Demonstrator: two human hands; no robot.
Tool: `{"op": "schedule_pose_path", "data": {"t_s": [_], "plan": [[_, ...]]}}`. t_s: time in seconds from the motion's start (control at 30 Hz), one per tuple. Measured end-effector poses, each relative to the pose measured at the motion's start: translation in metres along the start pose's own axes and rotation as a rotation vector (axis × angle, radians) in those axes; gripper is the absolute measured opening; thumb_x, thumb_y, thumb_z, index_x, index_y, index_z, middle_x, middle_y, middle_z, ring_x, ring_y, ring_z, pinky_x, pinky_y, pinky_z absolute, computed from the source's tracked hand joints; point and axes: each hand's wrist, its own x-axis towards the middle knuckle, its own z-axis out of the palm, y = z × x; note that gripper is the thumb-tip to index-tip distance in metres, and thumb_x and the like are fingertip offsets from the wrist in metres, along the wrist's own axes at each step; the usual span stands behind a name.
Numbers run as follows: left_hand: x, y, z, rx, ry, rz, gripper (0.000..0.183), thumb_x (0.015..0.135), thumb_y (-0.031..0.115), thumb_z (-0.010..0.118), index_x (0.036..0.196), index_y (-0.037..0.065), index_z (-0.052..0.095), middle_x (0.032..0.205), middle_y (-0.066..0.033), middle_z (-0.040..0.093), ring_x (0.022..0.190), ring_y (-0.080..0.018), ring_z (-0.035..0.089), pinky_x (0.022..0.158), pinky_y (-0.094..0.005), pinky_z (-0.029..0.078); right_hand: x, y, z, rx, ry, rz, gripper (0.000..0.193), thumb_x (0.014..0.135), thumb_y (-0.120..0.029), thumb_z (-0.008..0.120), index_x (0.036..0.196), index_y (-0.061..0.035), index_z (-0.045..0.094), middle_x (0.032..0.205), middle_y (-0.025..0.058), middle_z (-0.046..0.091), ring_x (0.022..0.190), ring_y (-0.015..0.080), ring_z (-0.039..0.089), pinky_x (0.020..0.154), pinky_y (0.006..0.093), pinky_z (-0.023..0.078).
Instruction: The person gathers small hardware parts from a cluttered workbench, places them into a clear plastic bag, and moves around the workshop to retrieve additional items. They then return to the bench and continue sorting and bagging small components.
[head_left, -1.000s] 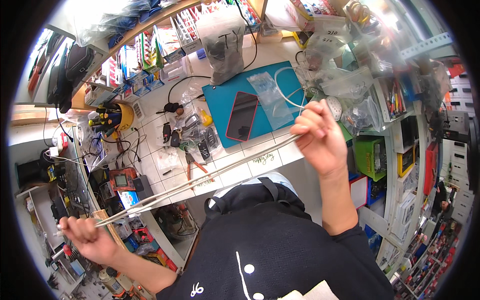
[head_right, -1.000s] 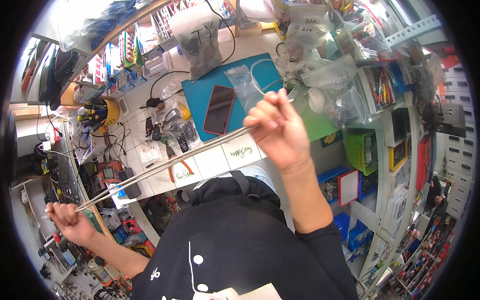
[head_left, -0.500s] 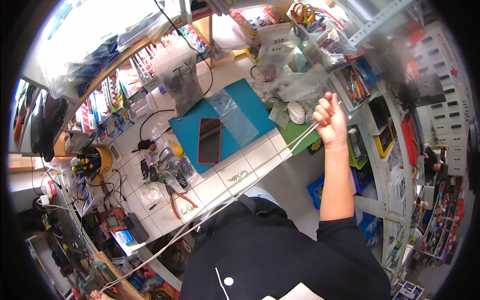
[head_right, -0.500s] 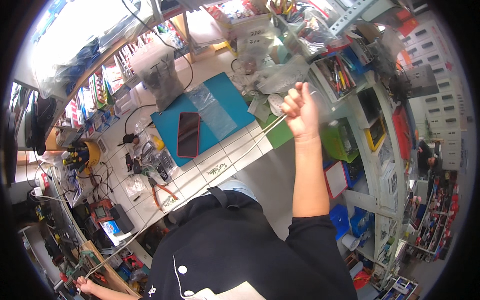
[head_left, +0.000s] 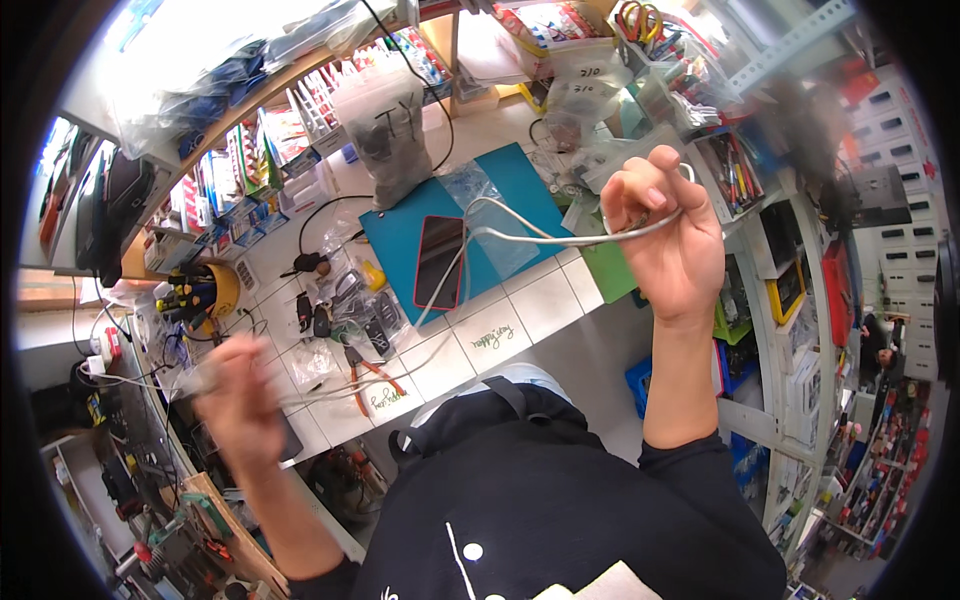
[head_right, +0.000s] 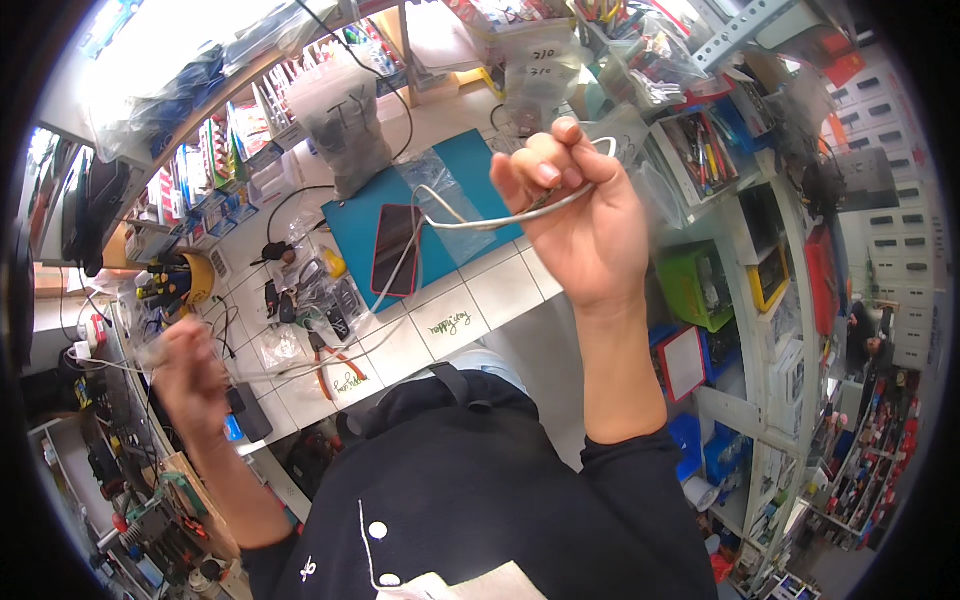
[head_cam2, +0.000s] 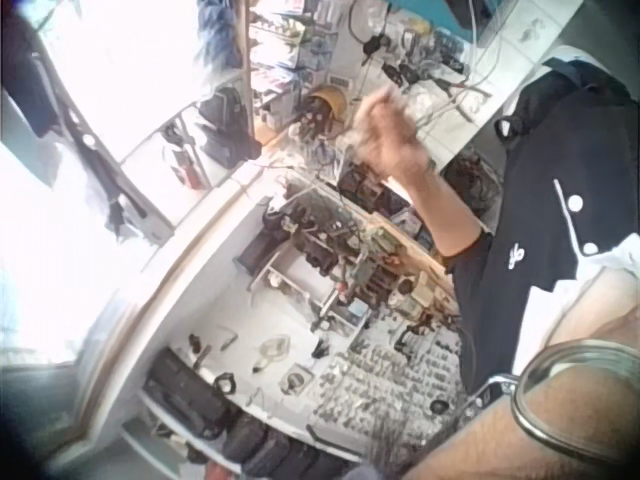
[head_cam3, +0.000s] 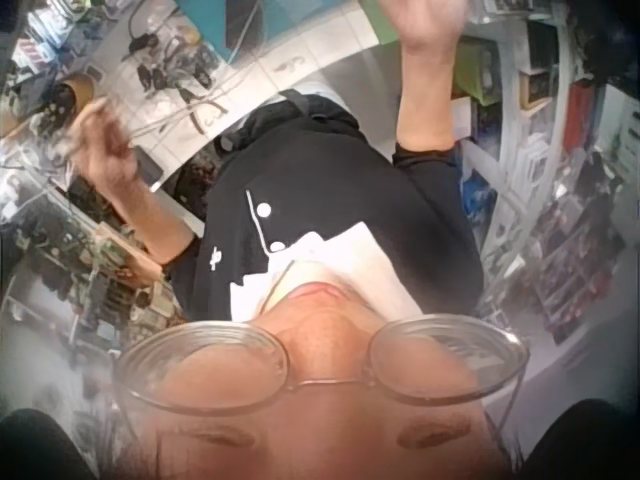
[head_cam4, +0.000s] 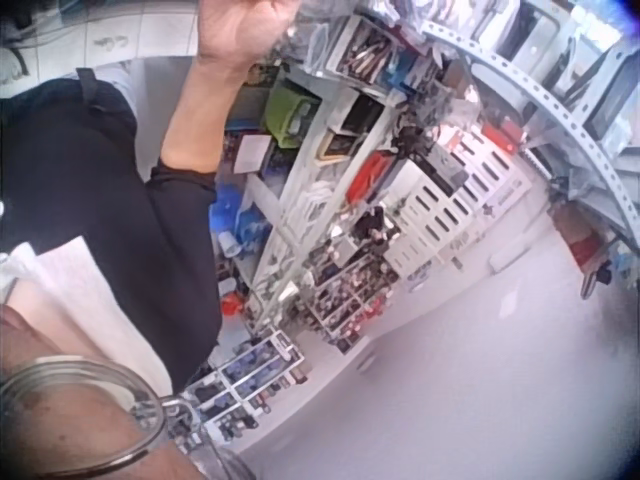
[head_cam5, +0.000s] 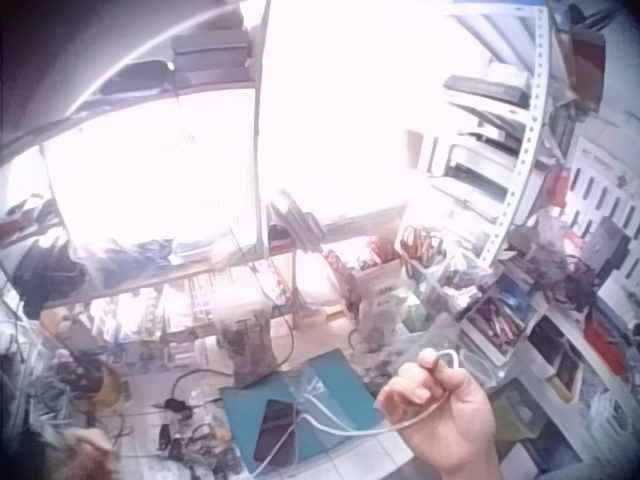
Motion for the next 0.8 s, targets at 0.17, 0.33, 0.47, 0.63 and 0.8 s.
{"op": "schedule_pose_path", "data": {"t_s": [0.17, 0.33, 0.47, 0.63, 0.8], "plan": [[0.014, -0.001, 0.14, 0.121, -0.55, -0.133, 0.016, 0.084, 0.008, 0.054, 0.097, -0.001, 0.059, 0.087, -0.0034, 0.058, 0.079, -0.0064, 0.049, 0.068, -0.0196, 0.039, -0.001, 0.036, 0.015, -0.004, -0.087, 0.1, 0.014, 0.08, -0.007, 0.041, 0.092, -0.0042, 0.046, 0.068, 0.0016, 0.037, 0.075, 0.0165, 0.047, 0.1, 0.0435, 0.033], [0.009, -0.011, 0.176, -0.107, -0.637, -0.341, 0.018, 0.084, 0.016, 0.058, 0.088, -0.002, 0.057, 0.069, -0.0007, 0.054, 0.061, -0.0042, 0.045, 0.054, -0.0202, 0.036, -0.009, 0.051, 0.023, -0.237, -0.094, -0.012, 0.012, 0.078, -0.009, 0.04, 0.089, -0.0057, 0.042, 0.069, 0.0017, 0.034, 0.08, 0.017, 0.045, 0.106, 0.0425, 0.023], [0.008, -0.022, 0.168, -0.299, -0.542, -0.505, 0.019, 0.083, 0.021, 0.059, 0.085, 0.003, 0.056, 0.06, 0.0004, 0.049, 0.046, -0.0022, 0.035, 0.041, -0.0187, 0.024, -0.014, 0.049, 0.026, -0.648, -0.112, -0.134, 0.041, 0.074, -0.005, 0.04, 0.114, 0.0054, 0.043, 0.095, 0.0119, 0.053, 0.111, 0.0275, 0.045, 0.103, 0.0399, 0.029], [0.004, -0.026, 0.161, -0.624, -0.476, -0.622, 0.017, 0.085, 0.02, 0.056, 0.084, 0.003, 0.054, 0.058, 0.0011, 0.044, 0.04, -0.0018, 0.026, 0.036, -0.0188, 0.017, -0.017, 0.043, 0.025, -1.091, -0.02, -0.078, 0.039, 0.076, -0.009, 0.043, 0.111, 0.0088, 0.049, 0.105, 0.0195, 0.056, 0.101, 0.0248, 0.055, 0.09, 0.0339, 0.041], [0.0, -0.024, 0.16, -0.565, -0.349, -0.517, 0.021, 0.086, 0.023, 0.054, 0.084, 0.002, 0.056, 0.063, -0.0007, 0.048, 0.039, -0.0017, 0.026, 0.037, -0.0187, 0.017, -0.018, 0.044, 0.024, -1.105, 0.036, -0.031, 0.03, 0.079, -0.006, 0.049, 0.105, 0.0081, 0.053, 0.097, 0.0169, 0.059, 0.084, 0.0174, 0.058, 0.076, 0.0276, 0.047]]}}
